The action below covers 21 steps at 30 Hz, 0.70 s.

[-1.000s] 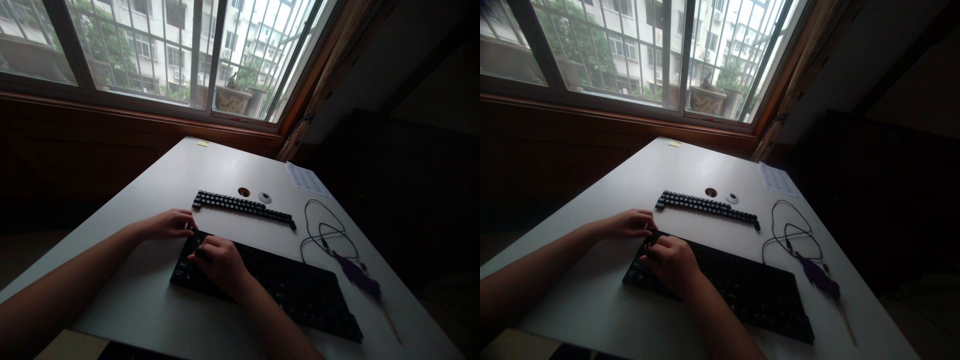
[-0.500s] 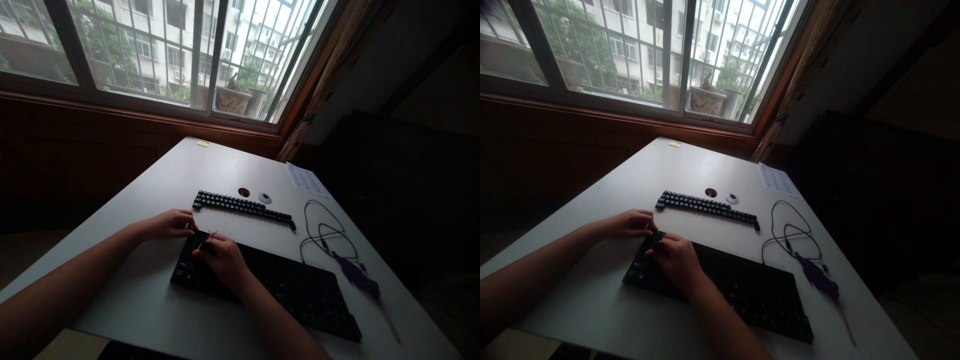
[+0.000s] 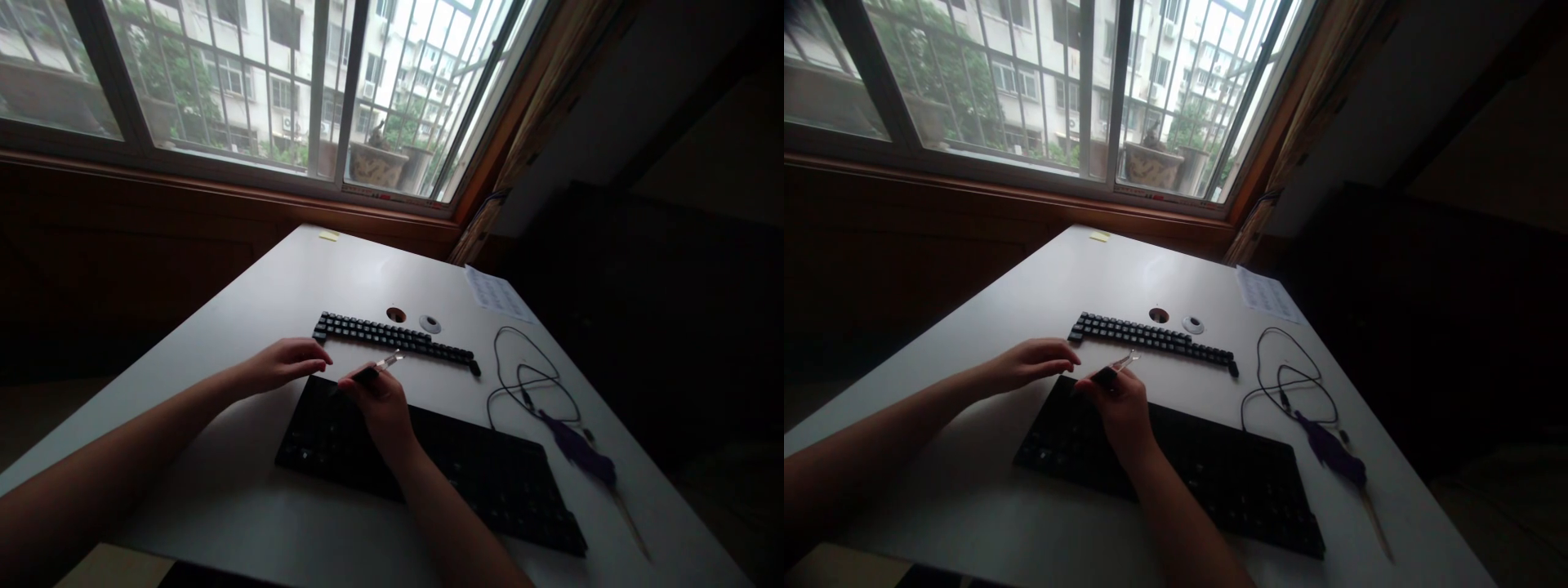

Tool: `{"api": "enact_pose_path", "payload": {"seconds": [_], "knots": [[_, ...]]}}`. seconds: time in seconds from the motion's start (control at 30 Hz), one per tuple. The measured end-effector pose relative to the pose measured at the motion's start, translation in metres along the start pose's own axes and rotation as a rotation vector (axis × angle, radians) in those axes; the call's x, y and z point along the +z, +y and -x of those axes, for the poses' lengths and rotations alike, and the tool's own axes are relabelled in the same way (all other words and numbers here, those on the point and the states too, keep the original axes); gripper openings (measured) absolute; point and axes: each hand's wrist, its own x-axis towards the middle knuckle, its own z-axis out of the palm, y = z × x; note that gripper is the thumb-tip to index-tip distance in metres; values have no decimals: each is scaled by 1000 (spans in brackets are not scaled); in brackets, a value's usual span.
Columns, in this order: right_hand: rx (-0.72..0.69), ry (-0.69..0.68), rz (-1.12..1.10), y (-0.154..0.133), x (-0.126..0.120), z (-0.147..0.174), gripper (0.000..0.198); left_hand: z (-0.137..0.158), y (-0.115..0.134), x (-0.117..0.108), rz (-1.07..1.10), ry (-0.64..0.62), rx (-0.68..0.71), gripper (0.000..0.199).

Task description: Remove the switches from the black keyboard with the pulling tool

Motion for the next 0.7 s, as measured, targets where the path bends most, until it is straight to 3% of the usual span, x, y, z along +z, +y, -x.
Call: {"api": "enact_pose_path", "payload": {"seconds": [0.13,0.37,0.7], "knots": [[-14,14,-17,0,-1,1,19,2,10,11,303,-100,-144,35],[-24,4,-57,1,-1,2,15,6,19,21,680,-205,-258,44],[-8,-11,-85,6,0,3,14,3,14,25,807,-181,-319,46]]}}
